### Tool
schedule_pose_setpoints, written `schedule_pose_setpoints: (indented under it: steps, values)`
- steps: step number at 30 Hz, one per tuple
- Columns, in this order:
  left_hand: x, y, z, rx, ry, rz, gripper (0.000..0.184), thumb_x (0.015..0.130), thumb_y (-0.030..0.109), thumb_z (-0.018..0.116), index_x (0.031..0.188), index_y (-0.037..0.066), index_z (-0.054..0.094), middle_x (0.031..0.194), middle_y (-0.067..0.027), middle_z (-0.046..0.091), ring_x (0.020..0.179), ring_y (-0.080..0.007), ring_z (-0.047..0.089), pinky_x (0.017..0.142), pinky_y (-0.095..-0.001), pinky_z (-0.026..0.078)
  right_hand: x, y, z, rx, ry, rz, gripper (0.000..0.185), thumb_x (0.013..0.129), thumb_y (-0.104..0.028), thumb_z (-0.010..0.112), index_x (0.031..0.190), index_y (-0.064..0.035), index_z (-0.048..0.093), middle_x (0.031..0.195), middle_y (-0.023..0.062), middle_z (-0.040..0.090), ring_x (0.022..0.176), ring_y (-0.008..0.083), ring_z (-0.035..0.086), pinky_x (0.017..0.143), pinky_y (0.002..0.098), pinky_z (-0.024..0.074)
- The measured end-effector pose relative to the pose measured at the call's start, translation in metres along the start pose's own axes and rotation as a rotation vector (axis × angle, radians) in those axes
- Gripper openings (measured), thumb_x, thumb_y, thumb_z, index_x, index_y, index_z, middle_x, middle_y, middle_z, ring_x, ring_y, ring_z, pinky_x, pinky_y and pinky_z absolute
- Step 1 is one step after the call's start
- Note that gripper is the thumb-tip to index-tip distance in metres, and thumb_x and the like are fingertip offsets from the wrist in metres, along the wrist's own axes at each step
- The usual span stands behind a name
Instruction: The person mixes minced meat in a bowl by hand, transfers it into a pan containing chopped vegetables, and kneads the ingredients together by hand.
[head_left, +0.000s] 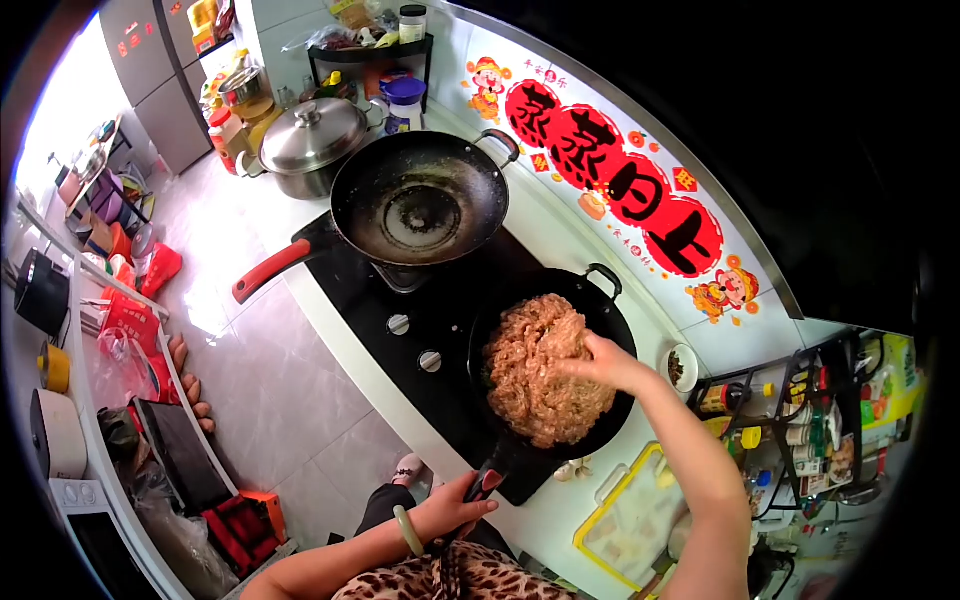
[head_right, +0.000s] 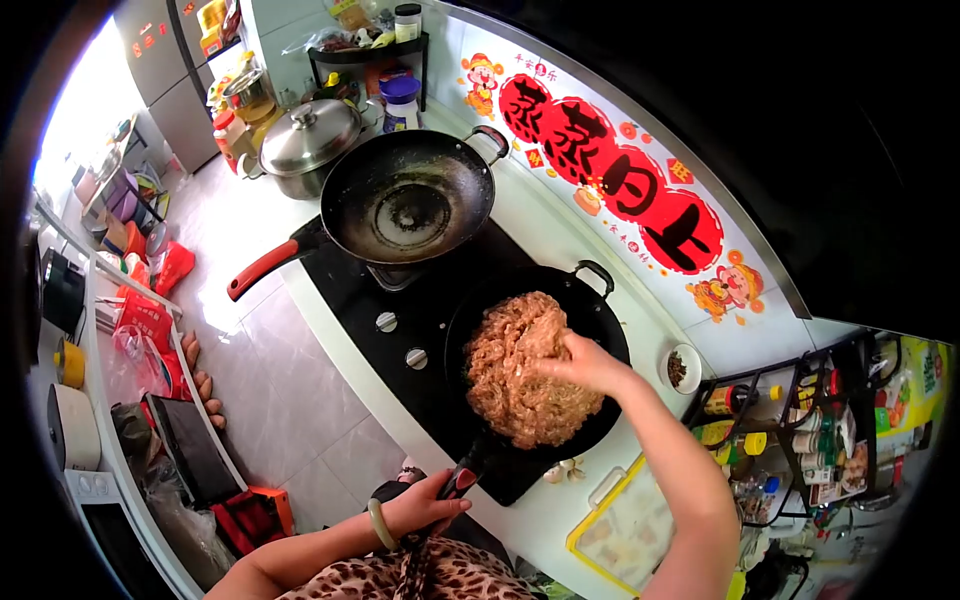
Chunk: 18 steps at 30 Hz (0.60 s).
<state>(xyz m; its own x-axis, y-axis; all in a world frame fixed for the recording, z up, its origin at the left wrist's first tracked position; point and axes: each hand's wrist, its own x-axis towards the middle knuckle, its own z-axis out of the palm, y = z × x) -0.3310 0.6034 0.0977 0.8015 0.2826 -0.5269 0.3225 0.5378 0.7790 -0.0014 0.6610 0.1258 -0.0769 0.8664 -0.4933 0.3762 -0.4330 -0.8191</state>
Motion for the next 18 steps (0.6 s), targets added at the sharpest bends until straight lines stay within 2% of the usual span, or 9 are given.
schedule_pose_setpoints:
  steps: [2, 4, 6, 8, 9, 10, 13, 16, 18]
  values:
    - [0.0, -0.001, 0.0, -0.025, -0.021, 0.008, 0.033, 0.085, 0.021, 0.059, 0.103, 0.002, 0.04, 0.057, -0.0012, 0.044, 0.04, -0.01, 0.044, 0.036, -0.0236, 0.032, -0.013, -0.001, 0.016, -0.631, 0.148, -0.178, 0.049, 0.079, -0.028, 0.061, 0.116, -0.0012, 0.044, 0.12, 0.0174, 0.047, 0.109, 0.0309, 0.047, 0.092, 0.0401, 0.0382]
    - [0.005, -0.007, -0.001, -0.056, -0.011, 0.026, 0.033, 0.085, 0.02, 0.059, 0.104, 0.002, 0.039, 0.057, -0.0009, 0.042, 0.04, -0.0101, 0.043, 0.036, -0.0238, 0.032, -0.039, -0.016, 0.048, -0.929, 0.282, -0.176, 0.035, 0.08, -0.021, 0.056, 0.104, 0.0026, 0.046, 0.127, 0.0251, 0.038, 0.117, 0.0372, 0.039, 0.098, 0.0436, 0.0327]
    - [0.004, -0.002, 0.0, -0.057, -0.015, 0.016, 0.033, 0.085, 0.02, 0.059, 0.104, 0.002, 0.039, 0.057, -0.0009, 0.042, 0.04, -0.0103, 0.044, 0.036, -0.0238, 0.032, -0.057, -0.024, 0.075, -1.107, 0.304, -0.141, 0.045, 0.08, -0.017, 0.054, 0.12, 0.0006, 0.042, 0.134, 0.0239, 0.028, 0.121, 0.0396, 0.032, 0.101, 0.0424, 0.0285]
    - [0.003, 0.002, -0.001, -0.049, -0.014, 0.002, 0.033, 0.085, 0.019, 0.059, 0.104, 0.002, 0.039, 0.057, -0.0009, 0.042, 0.04, -0.0106, 0.044, 0.036, -0.0239, 0.032, -0.066, -0.033, 0.092, -1.175, 0.297, -0.283, 0.05, 0.081, -0.013, 0.05, 0.126, 0.0035, 0.036, 0.136, 0.0285, 0.021, 0.126, 0.0389, 0.027, 0.103, 0.0447, 0.0277]
    - [0.003, 0.001, -0.001, -0.056, -0.019, 0.001, 0.032, 0.085, 0.019, 0.059, 0.104, 0.002, 0.039, 0.057, -0.0011, 0.042, 0.04, -0.0107, 0.044, 0.036, -0.024, 0.033, -0.063, -0.026, 0.097, -1.207, 0.274, -0.271, 0.056, 0.081, -0.009, 0.048, 0.134, -0.0075, 0.031, 0.14, 0.022, 0.019, 0.126, 0.0399, 0.026, 0.101, 0.0452, 0.031]
    - [0.003, 0.001, -0.001, -0.065, -0.022, 0.0, 0.032, 0.085, 0.018, 0.059, 0.103, 0.001, 0.039, 0.058, -0.0013, 0.042, 0.04, -0.0109, 0.044, 0.036, -0.024, 0.033, -0.06, -0.022, 0.097, -1.208, 0.282, -0.268, 0.056, 0.081, -0.009, 0.048, 0.134, -0.0075, 0.031, 0.14, 0.022, 0.019, 0.126, 0.0399, 0.026, 0.101, 0.0452, 0.031]
    - [0.004, -0.001, 0.001, -0.062, -0.017, 0.007, 0.031, 0.085, 0.016, 0.058, 0.103, 0.001, 0.039, 0.057, -0.0013, 0.042, 0.039, -0.0114, 0.044, 0.036, -0.0245, 0.034, -0.046, -0.024, 0.098, -1.128, 0.131, -0.296, 0.048, 0.082, -0.006, 0.043, 0.125, -0.0273, 0.046, 0.142, 0.0081, 0.024, 0.125, 0.0406, 0.028, 0.1, 0.0477, 0.0315]
    - [0.003, -0.002, 0.002, -0.051, -0.002, -0.014, 0.028, 0.085, 0.014, 0.057, 0.102, 0.002, 0.039, 0.056, -0.0012, 0.042, 0.039, -0.0115, 0.044, 0.036, -0.0247, 0.034, -0.009, -0.02, 0.091, -1.179, -0.009, -0.268, 0.04, 0.083, -0.008, 0.043, 0.119, -0.0227, 0.053, 0.14, 0.0097, 0.028, 0.123, 0.041, 0.031, 0.1, 0.0494, 0.0309]
    - [0.001, -0.002, 0.002, -0.077, -0.009, -0.003, 0.028, 0.085, 0.014, 0.057, 0.102, 0.002, 0.039, 0.056, -0.0011, 0.042, 0.039, -0.0113, 0.044, 0.036, -0.0247, 0.034, 0.011, -0.011, 0.085, -1.169, 0.084, -0.213, 0.038, 0.08, -0.008, 0.048, 0.115, -0.0197, 0.055, 0.134, 0.0108, 0.036, 0.12, 0.0397, 0.035, 0.098, 0.0499, 0.032]
